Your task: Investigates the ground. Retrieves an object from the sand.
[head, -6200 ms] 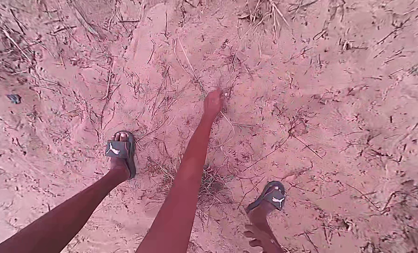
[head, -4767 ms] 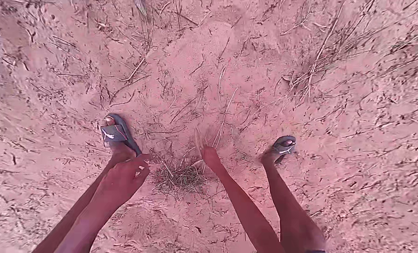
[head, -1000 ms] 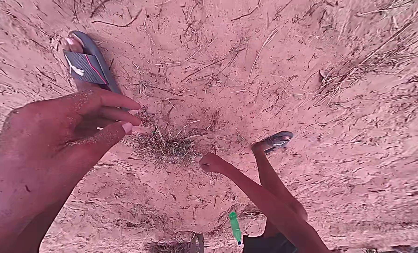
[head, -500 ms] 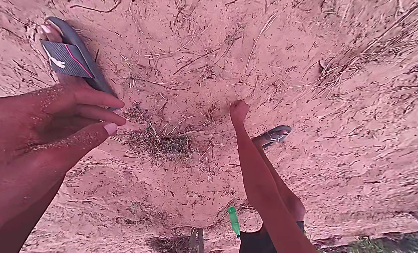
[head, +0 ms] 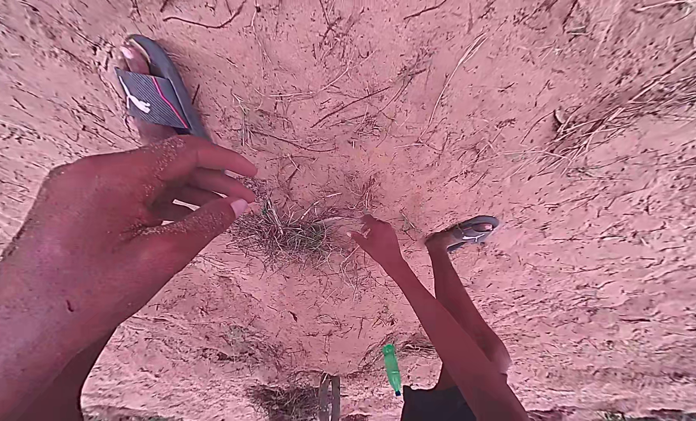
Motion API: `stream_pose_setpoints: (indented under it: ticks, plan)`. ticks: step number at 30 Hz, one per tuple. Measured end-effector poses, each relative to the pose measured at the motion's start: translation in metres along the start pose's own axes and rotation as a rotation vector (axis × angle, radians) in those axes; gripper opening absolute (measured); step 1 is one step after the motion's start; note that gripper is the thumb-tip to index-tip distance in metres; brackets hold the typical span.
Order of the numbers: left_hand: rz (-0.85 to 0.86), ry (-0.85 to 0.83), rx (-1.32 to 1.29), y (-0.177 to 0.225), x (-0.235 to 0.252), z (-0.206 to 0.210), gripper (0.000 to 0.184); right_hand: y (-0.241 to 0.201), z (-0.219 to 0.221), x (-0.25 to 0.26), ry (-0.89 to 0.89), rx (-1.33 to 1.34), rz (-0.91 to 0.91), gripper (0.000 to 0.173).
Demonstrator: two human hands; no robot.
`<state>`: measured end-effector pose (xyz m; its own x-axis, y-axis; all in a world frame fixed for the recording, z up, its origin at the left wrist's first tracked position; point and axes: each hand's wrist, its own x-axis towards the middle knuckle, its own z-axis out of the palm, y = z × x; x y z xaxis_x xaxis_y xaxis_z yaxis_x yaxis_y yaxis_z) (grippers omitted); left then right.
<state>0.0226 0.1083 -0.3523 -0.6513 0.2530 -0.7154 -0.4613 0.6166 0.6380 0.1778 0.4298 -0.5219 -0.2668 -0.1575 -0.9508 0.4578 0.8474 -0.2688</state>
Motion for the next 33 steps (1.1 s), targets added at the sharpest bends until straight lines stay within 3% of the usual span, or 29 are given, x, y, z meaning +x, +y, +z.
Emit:
stream_pose_setpoints:
  ticks: [2, 4, 5, 8, 15, 21, 22, 24, 26, 29, 31, 33]
  plan:
    - [0.002, 0.006, 0.008, 0.004, 0.001, -0.002, 0.039, -0.011, -0.013, 0.034, 0.344, 0.081, 0.117, 0.082]
    - [-0.019, 0.005, 0.012, 0.006, 0.000, -0.004, 0.039, -0.026, -0.017, 0.071, 0.362, 0.100, 0.253, 0.098]
    - [-0.028, -0.002, 0.011, 0.006, -0.001, -0.006, 0.039, -0.032, -0.013, 0.087, 0.357, 0.101, 0.289, 0.095]
    - [-0.051, -0.017, 0.033, 0.012, -0.001, -0.008, 0.039, -0.047, 0.002, 0.115, 0.407, 0.072, 0.337, 0.066]
    - [-0.021, -0.081, 0.123, 0.008, -0.003, -0.006, 0.041, -0.011, 0.021, 0.077, 0.132, -0.074, 0.215, 0.038]
    - [-0.049, -0.024, 0.170, 0.017, 0.000, -0.004, 0.040, -0.027, -0.003, 0.054, 0.019, -0.148, 0.093, 0.025]
    - [-0.029, -0.010, 0.158, 0.014, -0.001, -0.002, 0.038, -0.028, -0.002, 0.046, -0.040, -0.169, 0.032, 0.023]
    - [-0.007, -0.004, 0.139, 0.011, -0.002, 0.000, 0.037, -0.036, 0.015, 0.024, -0.340, -0.290, -0.134, 0.026]
    - [-0.012, -0.004, 0.124, 0.010, -0.004, 0.003, 0.037, -0.043, 0.056, -0.021, -0.589, -0.337, -0.268, 0.029]
    - [-0.004, 0.015, 0.132, 0.008, -0.004, 0.002, 0.036, -0.038, 0.113, -0.066, -0.787, -0.386, -0.248, 0.026]
    - [-0.008, -0.005, 0.148, 0.011, -0.004, 0.000, 0.037, -0.034, 0.102, -0.049, -0.756, -0.379, -0.112, 0.044]
    - [-0.026, -0.041, 0.169, 0.019, -0.005, -0.002, 0.038, -0.031, 0.056, -0.012, -0.405, -0.222, 0.026, 0.045]
